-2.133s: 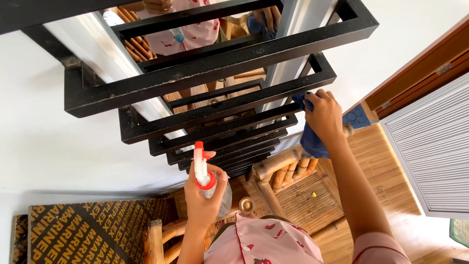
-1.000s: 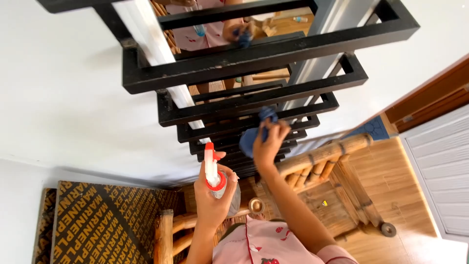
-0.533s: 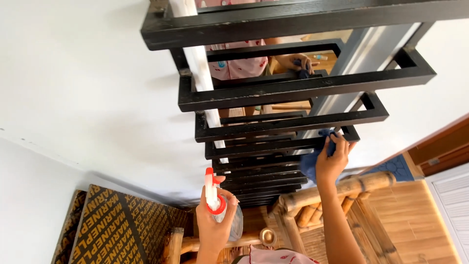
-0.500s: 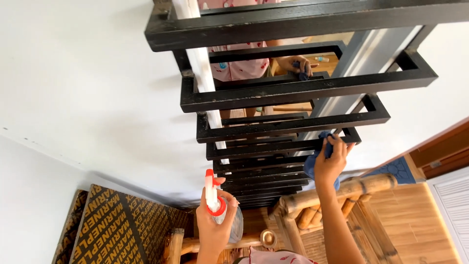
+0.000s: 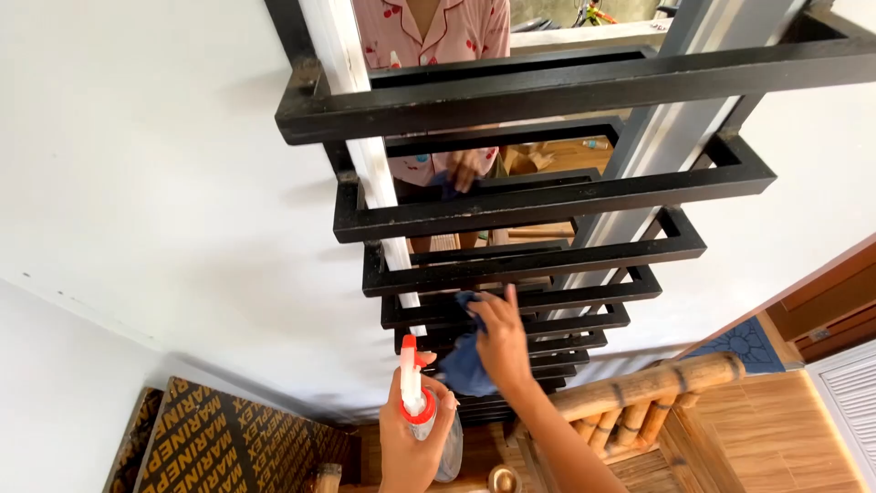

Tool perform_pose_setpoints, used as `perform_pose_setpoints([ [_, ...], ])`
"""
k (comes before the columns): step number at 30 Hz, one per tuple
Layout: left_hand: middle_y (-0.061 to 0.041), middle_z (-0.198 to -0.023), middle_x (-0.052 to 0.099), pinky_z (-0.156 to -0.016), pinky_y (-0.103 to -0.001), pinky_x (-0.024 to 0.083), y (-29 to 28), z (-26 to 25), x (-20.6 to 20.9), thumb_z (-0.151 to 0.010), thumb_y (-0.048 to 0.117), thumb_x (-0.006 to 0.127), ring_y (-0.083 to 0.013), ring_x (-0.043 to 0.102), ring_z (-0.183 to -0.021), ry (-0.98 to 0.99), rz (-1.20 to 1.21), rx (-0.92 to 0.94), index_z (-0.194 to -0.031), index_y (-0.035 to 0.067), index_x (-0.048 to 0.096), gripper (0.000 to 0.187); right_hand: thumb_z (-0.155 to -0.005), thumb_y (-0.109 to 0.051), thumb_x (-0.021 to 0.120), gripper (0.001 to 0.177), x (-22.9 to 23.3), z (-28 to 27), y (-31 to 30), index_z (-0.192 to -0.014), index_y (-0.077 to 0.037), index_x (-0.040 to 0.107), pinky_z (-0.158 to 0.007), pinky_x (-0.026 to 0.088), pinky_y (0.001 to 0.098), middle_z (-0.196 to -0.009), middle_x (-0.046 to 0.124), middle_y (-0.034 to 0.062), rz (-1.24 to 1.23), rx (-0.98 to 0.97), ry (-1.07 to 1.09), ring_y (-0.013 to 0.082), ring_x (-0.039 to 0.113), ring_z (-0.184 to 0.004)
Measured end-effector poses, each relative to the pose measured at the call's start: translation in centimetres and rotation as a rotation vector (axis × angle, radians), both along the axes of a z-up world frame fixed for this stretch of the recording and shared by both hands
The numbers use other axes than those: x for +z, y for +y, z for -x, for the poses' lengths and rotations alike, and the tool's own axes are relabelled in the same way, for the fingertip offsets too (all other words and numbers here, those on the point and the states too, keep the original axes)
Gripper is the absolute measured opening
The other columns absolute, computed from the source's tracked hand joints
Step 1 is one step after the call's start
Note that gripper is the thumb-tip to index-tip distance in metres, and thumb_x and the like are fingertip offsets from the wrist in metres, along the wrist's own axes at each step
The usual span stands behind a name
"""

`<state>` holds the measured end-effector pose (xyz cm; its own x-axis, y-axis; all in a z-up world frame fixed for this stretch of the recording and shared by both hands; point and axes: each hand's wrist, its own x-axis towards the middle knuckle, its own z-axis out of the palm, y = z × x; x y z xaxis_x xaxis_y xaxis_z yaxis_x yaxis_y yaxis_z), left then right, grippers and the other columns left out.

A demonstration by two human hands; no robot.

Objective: Cleaning glass louvre window slats by spraying them with a cleaning solution and wiping with a blue cloth.

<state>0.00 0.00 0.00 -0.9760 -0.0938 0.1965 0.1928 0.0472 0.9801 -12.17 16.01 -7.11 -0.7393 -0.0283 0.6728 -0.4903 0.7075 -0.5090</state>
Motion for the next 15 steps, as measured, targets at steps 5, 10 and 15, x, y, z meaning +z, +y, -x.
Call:
perform_pose_setpoints([
  [5, -0.004, -0.072, 0.068, -0.068, -0.028, 0.051, -0.5, -0.1, -0.3, -0.084, 0.001, 0.071, -0.0103, 0.063, -0.066, -0.080, -0.014, 0.041, -0.130, 0.002, 0.057, 0.048, -0.075, 0.013, 0.064, 0.027, -2.0, 1.2, 7.8, -0.095, -0.004, 0.067, -0.123, 0.030, 0.0585, -0.104, 0.070, 0.0155, 0.035, -0.220, 0.046, 0.0372, 0.068, -0.110],
  [10, -0.004, -0.079, 0.066, -0.078, -0.029, 0.053, -1.0, -1.4, -0.8, -0.086, -0.002, 0.067, -0.0105, 0.065, -0.077, -0.016, -0.095, 0.000, -0.132, 0.000, 0.054, 0.048, -0.089, 0.009, 0.068, 0.018, -1.0, 0.8, 8.9, -0.103, -0.002, 0.068, -0.124, 0.038, 0.0539, -0.097, 0.068, 0.0179, 0.078, -0.361, 0.041, 0.0418, 0.064, -0.097],
  [15, -0.003, -0.079, 0.068, -0.076, -0.028, 0.053, -0.1, -2.0, -0.6, -0.086, -0.002, 0.068, -0.0101, 0.065, -0.075, -0.044, -0.077, 0.007, -0.133, 0.000, 0.054, 0.049, -0.079, 0.009, 0.069, 0.027, -2.4, 1.5, 2.9, -0.103, -0.005, 0.068, -0.117, 0.042, 0.0507, -0.105, 0.070, 0.0137, -0.010, -0.220, 0.041, 0.0363, 0.067, -0.107],
])
